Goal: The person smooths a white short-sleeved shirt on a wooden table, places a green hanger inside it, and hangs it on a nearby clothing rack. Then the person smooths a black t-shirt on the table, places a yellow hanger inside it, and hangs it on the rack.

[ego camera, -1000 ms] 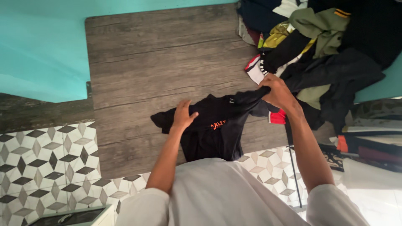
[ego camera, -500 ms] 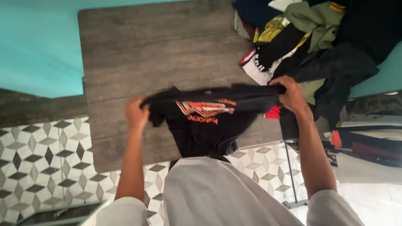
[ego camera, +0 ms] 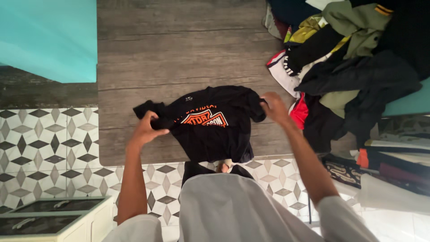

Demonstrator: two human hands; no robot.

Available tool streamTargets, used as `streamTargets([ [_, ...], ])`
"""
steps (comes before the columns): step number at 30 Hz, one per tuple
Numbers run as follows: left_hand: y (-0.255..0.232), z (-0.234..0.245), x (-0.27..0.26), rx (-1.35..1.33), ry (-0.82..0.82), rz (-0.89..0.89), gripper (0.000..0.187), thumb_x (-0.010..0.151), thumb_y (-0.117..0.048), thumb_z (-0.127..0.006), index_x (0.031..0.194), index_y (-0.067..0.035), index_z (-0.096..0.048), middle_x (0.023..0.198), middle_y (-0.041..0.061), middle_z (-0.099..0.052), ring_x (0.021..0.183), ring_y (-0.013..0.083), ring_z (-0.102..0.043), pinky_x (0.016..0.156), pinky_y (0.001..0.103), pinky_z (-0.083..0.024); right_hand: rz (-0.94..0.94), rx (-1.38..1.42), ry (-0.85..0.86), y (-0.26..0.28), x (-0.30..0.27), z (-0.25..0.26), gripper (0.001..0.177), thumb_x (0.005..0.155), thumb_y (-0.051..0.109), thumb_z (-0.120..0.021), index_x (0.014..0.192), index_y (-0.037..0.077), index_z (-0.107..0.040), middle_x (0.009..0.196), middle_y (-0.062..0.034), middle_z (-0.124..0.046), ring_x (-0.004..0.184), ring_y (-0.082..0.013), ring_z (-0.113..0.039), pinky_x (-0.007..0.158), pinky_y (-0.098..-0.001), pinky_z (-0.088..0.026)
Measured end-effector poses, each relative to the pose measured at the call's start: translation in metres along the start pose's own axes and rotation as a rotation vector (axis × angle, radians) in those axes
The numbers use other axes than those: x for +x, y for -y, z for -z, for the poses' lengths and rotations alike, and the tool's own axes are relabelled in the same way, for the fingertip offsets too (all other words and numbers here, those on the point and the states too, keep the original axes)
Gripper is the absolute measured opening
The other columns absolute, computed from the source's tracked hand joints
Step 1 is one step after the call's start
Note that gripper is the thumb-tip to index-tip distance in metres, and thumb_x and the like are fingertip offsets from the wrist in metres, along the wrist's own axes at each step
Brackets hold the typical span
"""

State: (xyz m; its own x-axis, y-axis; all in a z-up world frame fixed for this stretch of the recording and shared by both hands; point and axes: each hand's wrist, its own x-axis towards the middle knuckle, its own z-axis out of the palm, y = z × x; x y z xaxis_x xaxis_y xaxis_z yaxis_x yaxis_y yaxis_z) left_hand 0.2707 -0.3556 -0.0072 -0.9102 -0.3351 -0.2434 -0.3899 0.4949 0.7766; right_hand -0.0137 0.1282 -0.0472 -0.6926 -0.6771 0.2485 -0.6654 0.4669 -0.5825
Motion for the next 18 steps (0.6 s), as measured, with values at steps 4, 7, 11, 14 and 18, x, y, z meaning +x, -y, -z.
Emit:
streamTargets([
  [4,0.026,-0.005,-0.003,0.056,0.03,0.111,0.066,0.069,-0.044,-0.092,0.117,-0.006,-0.065,0.093,0.016,-0.072,0.084,0.0277,-0.069,0.074,0.041,-0.054,-0.132,-0.127,0.029,0.02,0.031,-0.054,0.042,0.092,0.015,-0.074,0.13,0.002,-0.062,0.135,-0.0216,-0.057,0.127,-0.0441,-0.052,0.105,-0.0529,-0.043],
  [7,0.043,0.006,0.012,0.251,0.094,0.214,0.053,0.078,-0.048,-0.08,0.115,-0.011,-0.072,0.096,0.012,-0.077,0.087,0.027,-0.074,0.078,0.041,-0.055,-0.197,-0.171,0.078,0.03,0.047,-0.069,0.053,0.091,0.019,-0.075,0.138,-0.001,-0.059,0.143,-0.0219,-0.052,0.131,-0.0434,-0.045,0.102,-0.0569,-0.039],
  [11,0.036,-0.007,0.014,0.282,0.087,0.267,0.065,0.07,-0.049,-0.087,0.114,-0.006,-0.066,0.1,0.019,-0.072,0.091,0.0356,-0.072,0.075,0.045,-0.056,-0.276,-0.226,0.122,0.035,0.066,-0.081,0.036,0.086,0.018,-0.079,0.117,0.007,-0.066,0.14,-0.0179,-0.053,0.133,-0.0397,-0.043,0.107,-0.0567,-0.038],
  [14,0.037,-0.03,0.003,0.546,-0.085,-0.009,0.059,0.066,-0.037,-0.087,0.109,-0.003,-0.068,0.105,0.021,-0.069,0.096,0.0412,-0.067,0.074,0.051,-0.055,-0.106,-0.302,0.065,0.023,0.072,-0.076,0.033,0.062,0.007,-0.08,0.088,0.006,-0.06,0.126,-0.0182,-0.062,0.125,-0.0415,-0.052,0.105,-0.0562,-0.04],
  [18,0.057,-0.03,0.008,0.417,-0.26,-0.069,0.03,0.088,-0.014,-0.068,0.115,-0.003,-0.069,0.107,0.02,-0.071,0.096,0.0397,-0.069,0.08,0.048,-0.057,-0.223,0.078,0.135,-0.002,0.083,-0.052,0.029,0.078,-0.007,-0.061,0.105,0.003,-0.054,0.104,-0.0215,-0.063,0.104,-0.0403,-0.063,0.094,-0.0455,-0.052],
])
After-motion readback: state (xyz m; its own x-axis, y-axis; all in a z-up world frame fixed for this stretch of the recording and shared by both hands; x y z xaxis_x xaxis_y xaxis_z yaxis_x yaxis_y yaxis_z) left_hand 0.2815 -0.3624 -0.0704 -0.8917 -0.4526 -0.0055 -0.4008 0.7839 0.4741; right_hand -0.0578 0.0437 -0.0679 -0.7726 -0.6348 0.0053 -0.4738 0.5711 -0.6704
